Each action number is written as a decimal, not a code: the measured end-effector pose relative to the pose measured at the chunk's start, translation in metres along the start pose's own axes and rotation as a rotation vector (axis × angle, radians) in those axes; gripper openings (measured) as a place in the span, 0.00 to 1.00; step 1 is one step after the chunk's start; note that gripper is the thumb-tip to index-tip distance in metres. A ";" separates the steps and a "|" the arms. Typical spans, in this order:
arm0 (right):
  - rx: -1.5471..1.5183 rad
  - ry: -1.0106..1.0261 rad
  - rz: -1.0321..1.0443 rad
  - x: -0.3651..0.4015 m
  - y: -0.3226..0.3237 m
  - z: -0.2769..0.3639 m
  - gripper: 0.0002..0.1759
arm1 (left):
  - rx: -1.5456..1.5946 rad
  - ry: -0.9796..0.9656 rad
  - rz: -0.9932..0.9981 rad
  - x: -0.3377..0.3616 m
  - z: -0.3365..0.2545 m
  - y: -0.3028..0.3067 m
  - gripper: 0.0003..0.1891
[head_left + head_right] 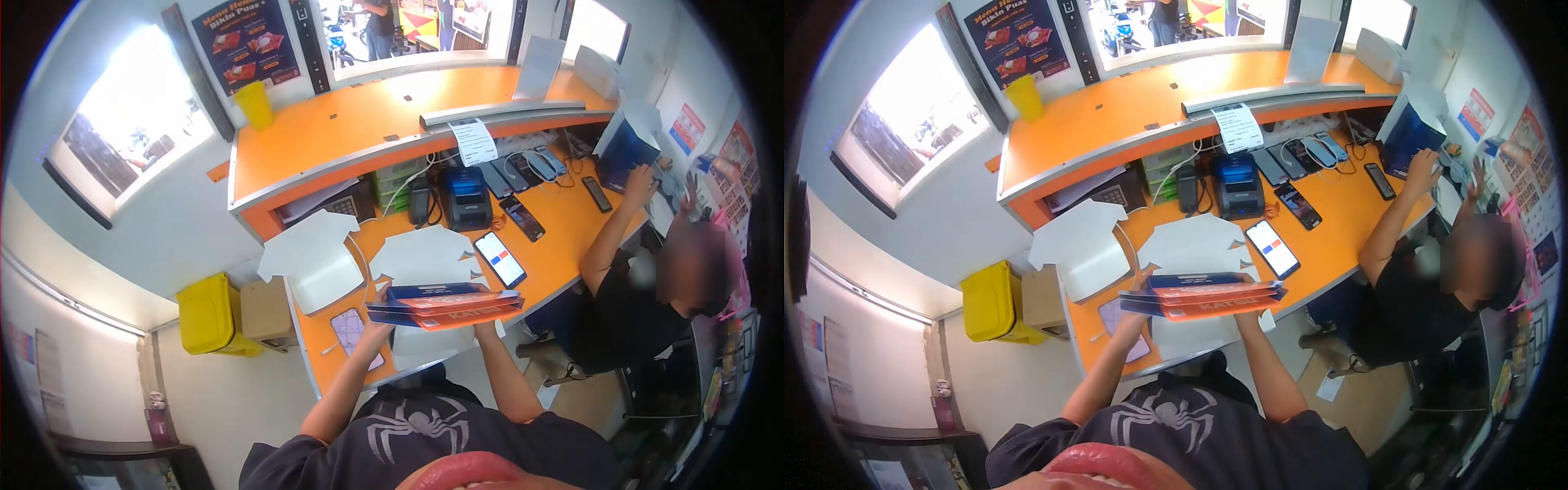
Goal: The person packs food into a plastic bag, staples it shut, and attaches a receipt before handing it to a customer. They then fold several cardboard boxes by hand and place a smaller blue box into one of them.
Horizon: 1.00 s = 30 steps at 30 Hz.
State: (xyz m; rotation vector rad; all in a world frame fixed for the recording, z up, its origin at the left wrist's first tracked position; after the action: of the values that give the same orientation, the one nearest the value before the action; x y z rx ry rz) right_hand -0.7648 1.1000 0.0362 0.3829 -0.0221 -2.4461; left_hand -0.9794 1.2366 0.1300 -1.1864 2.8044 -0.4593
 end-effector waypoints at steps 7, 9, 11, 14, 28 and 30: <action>-0.105 -0.094 0.005 -0.007 -0.011 -0.019 0.18 | -0.361 0.114 -0.032 -0.007 0.038 0.001 0.30; -0.046 -0.093 0.029 -0.011 -0.015 -0.007 0.18 | -0.364 0.102 -0.067 -0.007 0.039 0.001 0.29; 0.005 -0.107 0.053 -0.017 -0.020 0.004 0.18 | -0.317 0.094 -0.121 -0.006 0.039 0.005 0.29; -0.048 -0.132 0.125 -0.030 -0.026 0.027 0.18 | -0.147 0.104 -0.230 -0.002 0.040 0.019 0.27; 0.280 0.153 -0.075 -0.051 -0.026 0.071 0.19 | -0.686 -0.354 -0.553 -0.022 0.060 0.055 0.23; 0.411 -0.127 0.073 -0.061 -0.032 0.088 0.26 | -0.422 -0.011 -0.551 -0.029 0.046 0.050 0.23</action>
State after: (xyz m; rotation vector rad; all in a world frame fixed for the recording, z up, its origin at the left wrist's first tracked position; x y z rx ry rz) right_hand -0.7634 1.1549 0.1335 0.3941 -0.5893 -2.3821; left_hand -0.9857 1.2784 0.0700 -2.0460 2.6021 0.1395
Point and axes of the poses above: each hand's wrist, its own x-axis away from the middle knuckle, its own y-axis out of the back of the hand, z = x × y, the point moved 6 cm from there along -x, towards the middle knuckle, and after that the axes turned 3 degrees about x, right-handed, at the moved point
